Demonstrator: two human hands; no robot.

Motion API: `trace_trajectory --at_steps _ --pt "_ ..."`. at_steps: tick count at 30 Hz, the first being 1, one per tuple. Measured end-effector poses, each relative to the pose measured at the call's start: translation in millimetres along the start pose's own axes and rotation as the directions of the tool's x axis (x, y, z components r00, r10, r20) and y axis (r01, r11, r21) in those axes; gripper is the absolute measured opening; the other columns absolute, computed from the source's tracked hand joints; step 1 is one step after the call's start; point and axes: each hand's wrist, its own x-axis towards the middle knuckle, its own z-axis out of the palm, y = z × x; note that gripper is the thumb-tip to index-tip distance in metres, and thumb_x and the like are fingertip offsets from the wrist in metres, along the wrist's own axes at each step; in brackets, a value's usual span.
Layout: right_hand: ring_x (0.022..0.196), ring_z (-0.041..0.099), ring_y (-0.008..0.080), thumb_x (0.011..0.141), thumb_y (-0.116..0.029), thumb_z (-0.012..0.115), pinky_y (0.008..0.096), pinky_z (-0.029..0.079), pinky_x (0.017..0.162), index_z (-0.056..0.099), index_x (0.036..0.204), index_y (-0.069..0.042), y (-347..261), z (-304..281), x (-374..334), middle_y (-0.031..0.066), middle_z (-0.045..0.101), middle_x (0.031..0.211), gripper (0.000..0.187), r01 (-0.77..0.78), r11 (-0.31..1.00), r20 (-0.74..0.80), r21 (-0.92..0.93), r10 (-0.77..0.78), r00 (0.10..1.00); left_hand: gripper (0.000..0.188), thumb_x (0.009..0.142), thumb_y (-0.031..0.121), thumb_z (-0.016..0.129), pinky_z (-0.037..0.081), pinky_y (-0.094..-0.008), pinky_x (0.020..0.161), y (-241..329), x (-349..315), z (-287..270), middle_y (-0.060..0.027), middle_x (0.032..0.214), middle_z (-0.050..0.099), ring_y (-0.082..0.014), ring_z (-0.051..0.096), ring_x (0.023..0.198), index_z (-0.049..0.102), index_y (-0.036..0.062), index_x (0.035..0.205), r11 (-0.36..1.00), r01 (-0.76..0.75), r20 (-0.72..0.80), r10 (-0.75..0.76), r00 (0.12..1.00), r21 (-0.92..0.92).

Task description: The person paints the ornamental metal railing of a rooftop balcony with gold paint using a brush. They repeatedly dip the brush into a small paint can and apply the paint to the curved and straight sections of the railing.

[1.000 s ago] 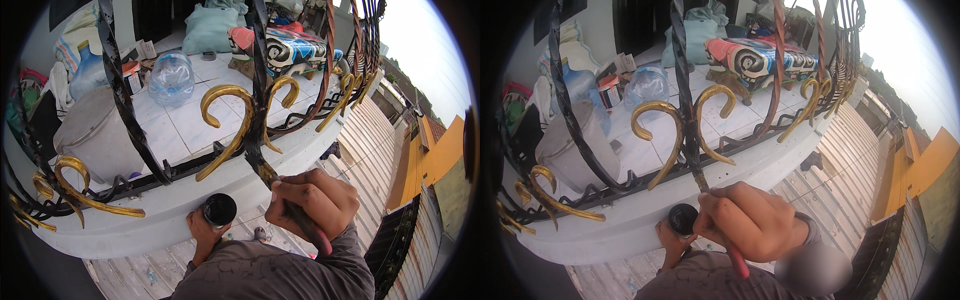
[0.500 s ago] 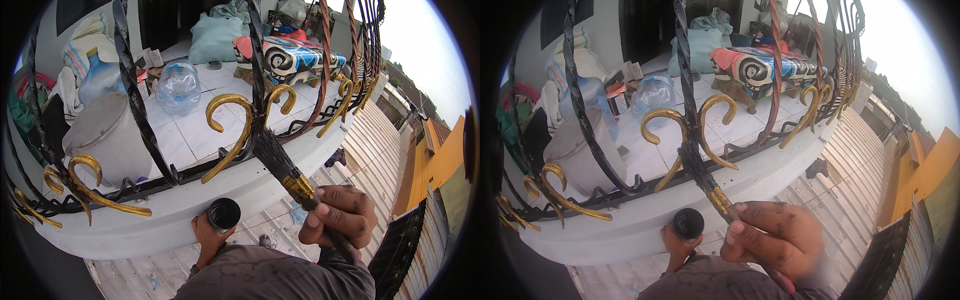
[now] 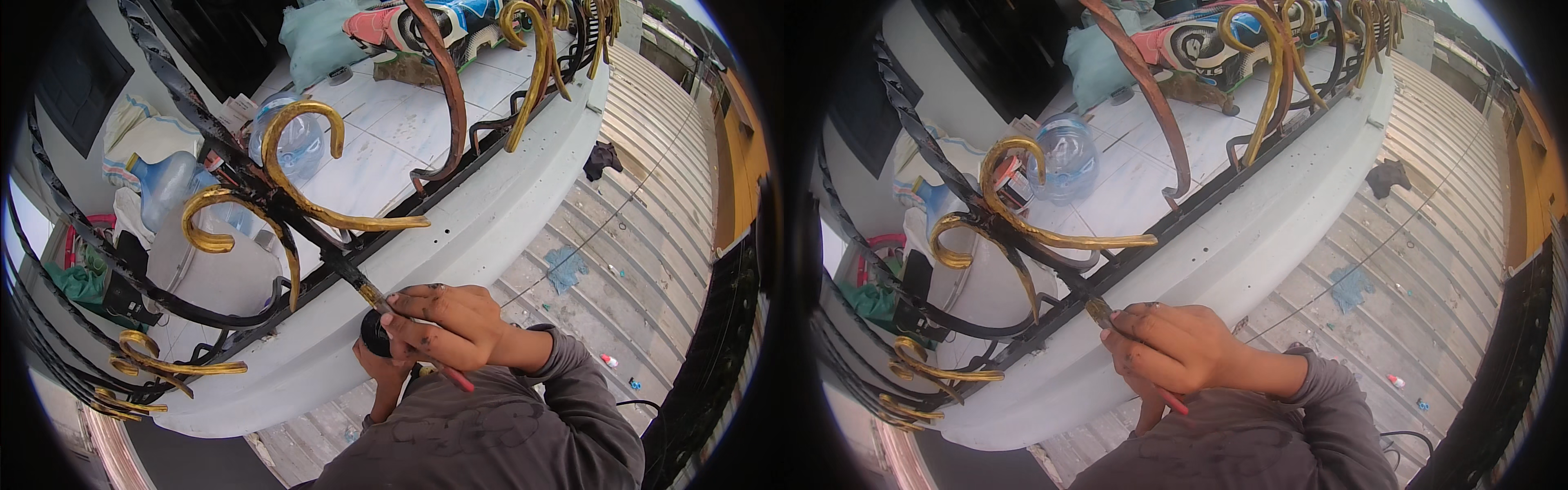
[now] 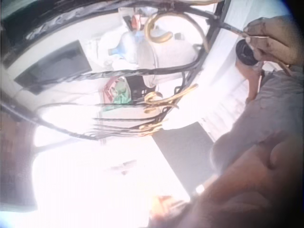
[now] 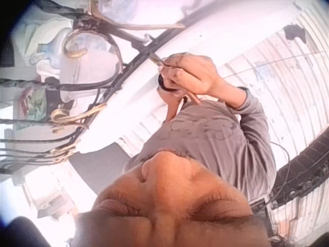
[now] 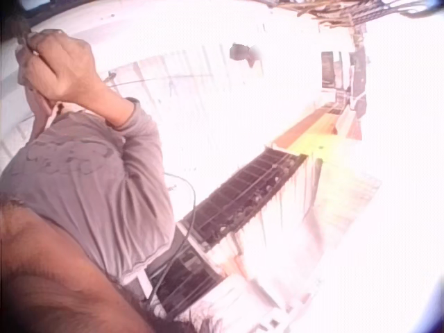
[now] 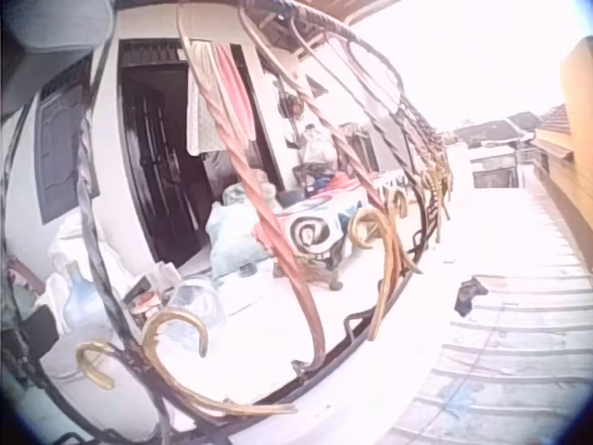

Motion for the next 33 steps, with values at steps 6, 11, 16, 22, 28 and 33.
trace_trajectory --at_steps 6,11,16,22,28,33 --pt "0.071 0.073 0.0186 0.07 -0.002 0.082 0.0265 0.057 0.057 0.076 0.098 -0.006 34.0 13.2 -48.0 0.0096 0.074 0.094 0.029 -0.269 0.957 -0.164 0.109 0.284 0.945 0.104 0.063 0.029 0.101 0.048 -0.039 0.109 -28.0 -28.7 5.7 -0.013 0.131 0.064 -0.0254 0.065 0.123 0.044 -0.0009 0.145 0.779 0.252 0.198 -0.166 0.966 -0.574" --pt "0.084 0.077 0.0242 0.073 0.001 0.085 0.0304 0.062 0.066 0.079 0.104 -0.01 46.6 35.8 -49.7 0.0139 0.077 0.102 0.034 -0.343 0.918 -0.006 0.198 0.352 0.936 0.119 0.062 0.028 0.102 0.048 -0.0418 0.11 -37.7 -37.4 7.5 -0.0196 0.138 0.059 -0.0249 0.064 0.124 0.024 -0.0011 0.148 0.905 0.146 0.212 -0.063 0.975 -0.4" --pt "0.087 0.077 0.0251 0.083 -0.009 0.076 0.0287 0.062 0.067 0.08 0.111 -0.006 26.0 32.3 -32.6 0.0206 0.075 0.111 0.029 -0.297 0.845 -0.068 0.445 0.362 0.93 0.119 0.062 0.031 0.101 0.045 -0.0425 0.112 -33.5 -35.5 3.2 -0.0183 0.14 0.058 -0.0252 0.063 0.126 0.026 0.0001 0.149 0.862 0.229 0.229 -0.136 0.964 -0.452" --pt "0.089 0.078 0.0259 0.092 -0.008 0.067 0.0283 0.063 0.067 0.08 0.109 -0.002 10.6 26.5 -9.4 0.0231 0.074 0.112 0.023 -0.129 0.844 -0.175 0.521 0.254 0.951 0.119 0.062 0.032 0.101 0.045 -0.0427 0.112 -31.0 -41.5 4.8 -0.0176 0.141 0.058 -0.0253 0.063 0.126 0.026 0.0007 0.15 0.867 0.232 0.23 -0.141 0.963 -0.441" --pt "0.086 0.078 0.0257 0.09 -0.006 0.068 0.0281 0.063 0.064 0.081 0.107 -0.001 12.3 25.7 6.9 0.0248 0.074 0.111 0.022 -0.112 0.829 -0.205 0.548 0.262 0.943 0.119 0.062 0.033 0.101 0.044 -0.0429 0.112 -29.8 -41.3 3.0 -0.0169 0.141 0.058 -0.0253 0.063 0.127 0.027 0.0014 0.15 0.868 0.234 0.237 -0.14 0.961 -0.438" --pt "0.082 0.078 0.0235 0.086 -0.006 0.072 0.0262 0.062 0.061 0.082 0.107 -0.003 17.7 14.0 9.8 0.0247 0.075 0.109 0.023 -0.214 0.875 -0.13 0.435 0.297 0.946 0.119 0.062 0.034 0.101 0.043 -0.043 0.113 -31.6 -41.5 2.2 -0.0164 0.141 0.058 -0.0254 0.062 0.127 0.027 0.0019 0.151 0.866 0.244 0.228 -0.156 0.961 -0.435"
